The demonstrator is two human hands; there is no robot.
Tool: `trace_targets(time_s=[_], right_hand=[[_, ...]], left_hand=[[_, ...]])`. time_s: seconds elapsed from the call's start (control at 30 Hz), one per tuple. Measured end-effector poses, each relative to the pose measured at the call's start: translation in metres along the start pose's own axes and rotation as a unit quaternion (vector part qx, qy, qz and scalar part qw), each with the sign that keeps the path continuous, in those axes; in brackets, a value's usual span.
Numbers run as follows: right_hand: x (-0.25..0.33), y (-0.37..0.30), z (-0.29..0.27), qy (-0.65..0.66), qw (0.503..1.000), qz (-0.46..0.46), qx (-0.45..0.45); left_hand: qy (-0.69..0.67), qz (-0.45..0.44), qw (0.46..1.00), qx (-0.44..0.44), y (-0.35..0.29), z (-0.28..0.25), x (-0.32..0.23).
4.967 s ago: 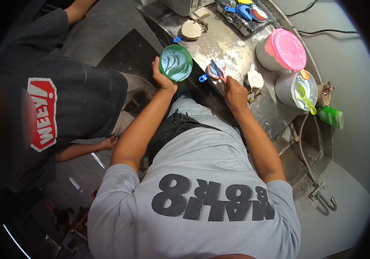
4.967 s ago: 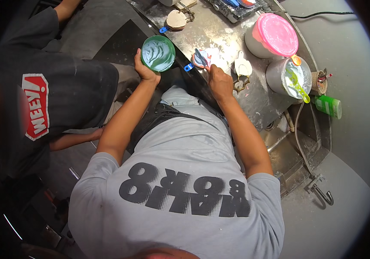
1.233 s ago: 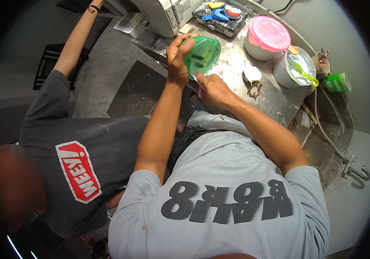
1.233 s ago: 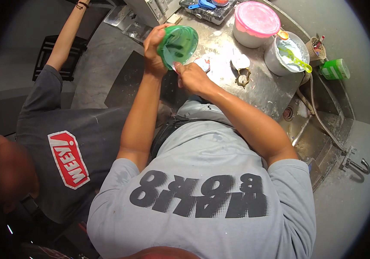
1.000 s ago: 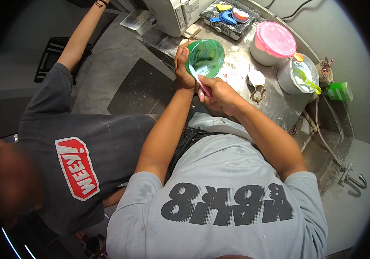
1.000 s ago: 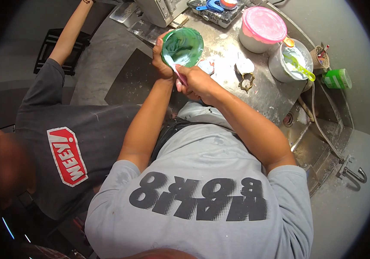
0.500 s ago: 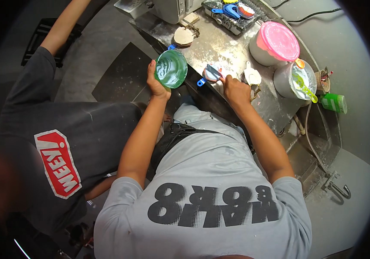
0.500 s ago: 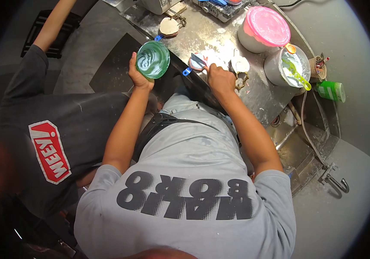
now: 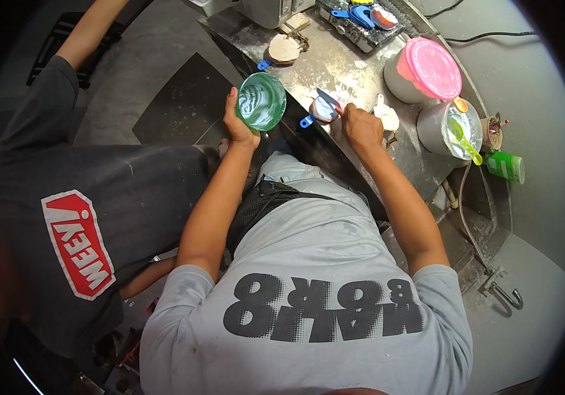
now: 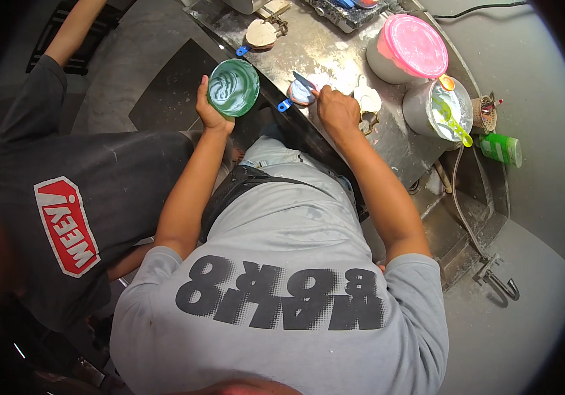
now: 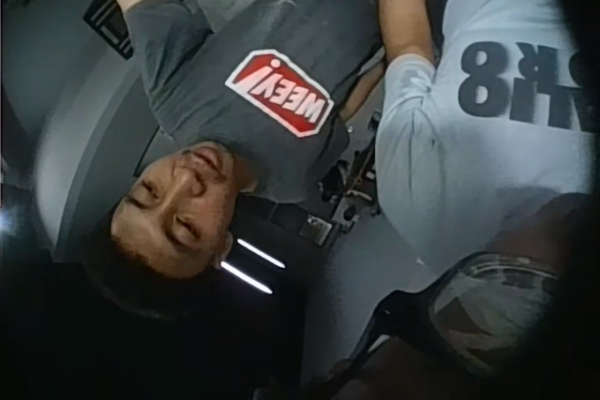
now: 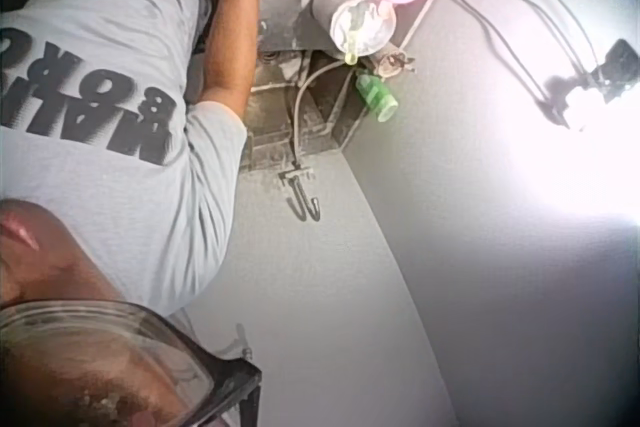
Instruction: The person mixes paste in a bowl with a spatula, applies the mixture onto a dental impression tray, washes the bowl and spatula in the sink, and separates the dental cast from the impression tray under running water.
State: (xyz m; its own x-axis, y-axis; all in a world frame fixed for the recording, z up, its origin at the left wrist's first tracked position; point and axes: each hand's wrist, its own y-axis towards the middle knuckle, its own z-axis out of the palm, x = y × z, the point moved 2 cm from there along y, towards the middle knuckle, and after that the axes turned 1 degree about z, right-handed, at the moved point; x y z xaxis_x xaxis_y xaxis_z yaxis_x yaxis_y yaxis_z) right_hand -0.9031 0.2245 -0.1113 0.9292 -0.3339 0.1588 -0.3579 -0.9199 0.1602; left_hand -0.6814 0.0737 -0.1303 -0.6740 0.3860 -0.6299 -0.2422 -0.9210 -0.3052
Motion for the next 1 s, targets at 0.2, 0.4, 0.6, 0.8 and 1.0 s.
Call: trace_targets(time_s=[0.2,0.4,0.6,0.8,1.0], right_hand=[[-0.004,-0.004,0.001,0.003,1.000,-0.006,0.009],[0.001,-0.011,-0.005,0.033,0.999,0.012,0.039],[0.000,-0.009,-0.002,0.000,1.000,-0.010,0.030],[-0.003,-0.006,0.001,-0.013,0.999,0.006,0.042],[-0.006,-0.006,0.003,0.000,0.999,0.009,0.049]], left_hand=[[-0.006,0.000,1.000,-0.011,-0.004,0.007,-0.001],[-0.001,-0.023,1.000,-0.005,-0.010,0.011,-0.002],[-0.004,-0.042,0.999,-0.002,-0.006,0.006,0.006],[0.001,-0.044,0.999,0.003,-0.010,0.012,0.008],[0.001,-0.035,0.999,0.002,-0.009,0.012,0.010]])
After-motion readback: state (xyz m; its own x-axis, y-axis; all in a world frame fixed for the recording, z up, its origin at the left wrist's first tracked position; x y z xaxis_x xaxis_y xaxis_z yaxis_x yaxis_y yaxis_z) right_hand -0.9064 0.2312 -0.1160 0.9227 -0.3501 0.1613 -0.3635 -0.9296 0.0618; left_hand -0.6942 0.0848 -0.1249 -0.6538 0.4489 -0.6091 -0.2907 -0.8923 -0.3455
